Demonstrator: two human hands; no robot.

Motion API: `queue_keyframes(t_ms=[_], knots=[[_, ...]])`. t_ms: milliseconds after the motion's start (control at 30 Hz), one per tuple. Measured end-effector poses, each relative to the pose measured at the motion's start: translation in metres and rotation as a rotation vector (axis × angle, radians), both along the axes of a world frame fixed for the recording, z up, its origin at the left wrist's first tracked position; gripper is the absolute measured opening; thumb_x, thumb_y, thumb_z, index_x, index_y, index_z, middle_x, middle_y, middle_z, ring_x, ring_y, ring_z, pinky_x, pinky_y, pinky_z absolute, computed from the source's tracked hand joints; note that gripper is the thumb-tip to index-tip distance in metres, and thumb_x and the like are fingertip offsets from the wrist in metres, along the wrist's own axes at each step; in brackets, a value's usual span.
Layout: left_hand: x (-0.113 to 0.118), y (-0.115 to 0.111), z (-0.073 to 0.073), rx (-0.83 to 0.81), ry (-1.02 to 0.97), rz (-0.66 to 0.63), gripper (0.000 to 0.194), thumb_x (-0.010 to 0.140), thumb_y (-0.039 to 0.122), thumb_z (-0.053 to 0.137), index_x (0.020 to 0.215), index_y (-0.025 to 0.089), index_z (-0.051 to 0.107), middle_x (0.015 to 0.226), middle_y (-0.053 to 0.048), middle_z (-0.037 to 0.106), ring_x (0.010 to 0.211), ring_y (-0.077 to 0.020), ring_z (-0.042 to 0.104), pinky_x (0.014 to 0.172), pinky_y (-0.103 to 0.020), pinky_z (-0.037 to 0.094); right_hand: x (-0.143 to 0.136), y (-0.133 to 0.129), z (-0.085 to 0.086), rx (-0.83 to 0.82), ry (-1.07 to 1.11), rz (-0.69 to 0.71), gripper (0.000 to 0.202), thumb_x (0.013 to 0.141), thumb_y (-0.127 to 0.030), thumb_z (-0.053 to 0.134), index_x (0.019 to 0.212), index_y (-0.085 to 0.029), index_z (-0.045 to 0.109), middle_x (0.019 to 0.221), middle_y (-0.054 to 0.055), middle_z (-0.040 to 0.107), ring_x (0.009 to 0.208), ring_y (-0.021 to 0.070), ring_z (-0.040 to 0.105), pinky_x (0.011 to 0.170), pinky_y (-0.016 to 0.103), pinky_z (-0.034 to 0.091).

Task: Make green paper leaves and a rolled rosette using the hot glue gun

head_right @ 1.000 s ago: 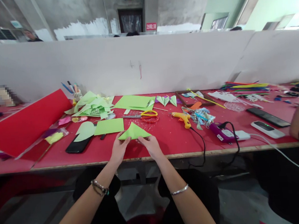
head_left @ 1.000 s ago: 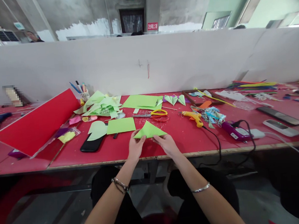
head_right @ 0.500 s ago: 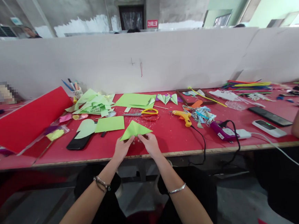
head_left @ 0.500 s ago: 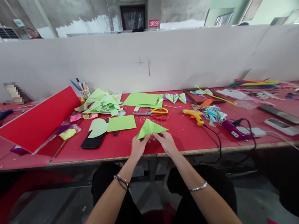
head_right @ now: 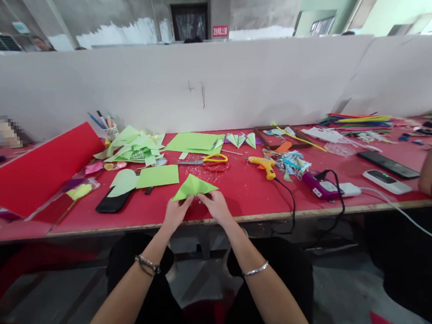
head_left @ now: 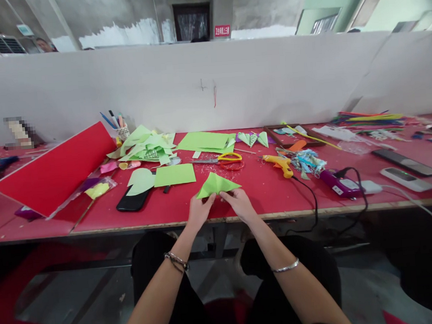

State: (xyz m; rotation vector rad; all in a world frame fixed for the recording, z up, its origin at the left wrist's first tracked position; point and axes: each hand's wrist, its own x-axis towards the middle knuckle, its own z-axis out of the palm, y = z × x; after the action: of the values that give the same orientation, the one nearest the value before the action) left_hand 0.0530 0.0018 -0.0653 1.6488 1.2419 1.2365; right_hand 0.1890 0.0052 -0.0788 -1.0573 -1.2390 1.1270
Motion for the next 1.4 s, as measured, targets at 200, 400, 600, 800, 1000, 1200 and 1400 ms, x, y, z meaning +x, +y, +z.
queue_keyframes(t_ms=[200, 400, 600, 800, 1000, 1200, 1400], knots=[[-0.001, 0.002, -0.006, 0.020, 0.034, -0.005, 0.027, 0.076, 0.029, 0.050, 0.090, 0.009, 0.061, 0.086, -0.010, 0.068, 0.082, -0.0217, 0.061, 0.076, -0.032, 0.045, -0.001, -0.002, 0.002, -0.018, 0.024, 0.036, 0.022, 0.060, -0.031, 0.065, 0.076, -0.016, 0.064, 0.069, 0.002, 0.067, 0.058, 0.0142, 0.057, 0.061, 0.028, 0.047], [0.000, 0.005, -0.010, 0.035, 0.058, -0.042, 0.027, 0.077, 0.030, 0.049, 0.092, 0.010, 0.060, 0.093, -0.012, 0.066, 0.087, -0.0223, 0.060, 0.078, -0.032, 0.044, 0.001, -0.002, 0.001, -0.016, 0.098, -0.011, 0.024, 0.060, -0.032, 0.066, 0.076, -0.016, 0.063, 0.070, 0.002, 0.066, 0.055, 0.0127, 0.056, 0.060, 0.027, 0.047], [0.000, 0.006, -0.010, 0.044, 0.060, -0.068, 0.028, 0.077, 0.030, 0.050, 0.094, 0.011, 0.060, 0.098, -0.012, 0.065, 0.093, -0.0233, 0.059, 0.083, -0.033, 0.042, 0.003, -0.002, -0.001, -0.034, 0.165, 0.019, 0.023, 0.056, -0.033, 0.069, 0.072, -0.018, 0.064, 0.070, 0.001, 0.067, 0.063, 0.0146, 0.060, 0.069, 0.030, 0.048], [0.002, 0.008, -0.014, 0.025, 0.044, -0.032, 0.029, 0.077, 0.031, 0.049, 0.091, 0.009, 0.061, 0.089, -0.012, 0.067, 0.082, -0.0230, 0.061, 0.075, -0.032, 0.044, 0.003, 0.001, -0.001, -0.068, 0.195, 0.021, 0.028, 0.053, -0.040, 0.068, 0.067, -0.017, 0.062, 0.065, 0.002, 0.066, 0.065, 0.0159, 0.061, 0.068, 0.031, 0.048], [0.001, 0.006, -0.012, -0.001, 0.012, -0.104, 0.026, 0.073, 0.033, 0.054, 0.081, 0.010, 0.063, 0.076, -0.008, 0.068, 0.075, -0.0213, 0.061, 0.072, -0.030, 0.045, 0.001, 0.002, -0.004, -0.033, 0.149, -0.008, 0.024, 0.057, -0.038, 0.067, 0.064, -0.017, 0.058, 0.056, -0.002, 0.059, 0.052, 0.0106, 0.053, 0.056, 0.025, 0.044], [0.001, 0.004, -0.008, -0.001, -0.064, -0.070, 0.029, 0.073, 0.030, 0.053, 0.093, 0.010, 0.059, 0.087, -0.009, 0.067, 0.080, -0.0198, 0.061, 0.073, -0.029, 0.046, -0.001, -0.002, -0.003, 0.010, 0.064, 0.024, 0.022, 0.060, -0.036, 0.066, 0.068, -0.016, 0.061, 0.059, 0.000, 0.062, 0.052, 0.0116, 0.053, 0.056, 0.026, 0.043], [0.000, 0.007, -0.008, -0.014, -0.082, -0.058, 0.025, 0.072, 0.028, 0.052, 0.089, 0.010, 0.059, 0.080, -0.007, 0.067, 0.076, -0.0192, 0.060, 0.069, -0.028, 0.046, -0.001, -0.003, -0.004, 0.032, -0.017, 0.015, 0.020, 0.063, -0.034, 0.063, 0.068, -0.015, 0.063, 0.057, 0.002, 0.062, 0.053, 0.0139, 0.055, 0.056, 0.027, 0.044]])
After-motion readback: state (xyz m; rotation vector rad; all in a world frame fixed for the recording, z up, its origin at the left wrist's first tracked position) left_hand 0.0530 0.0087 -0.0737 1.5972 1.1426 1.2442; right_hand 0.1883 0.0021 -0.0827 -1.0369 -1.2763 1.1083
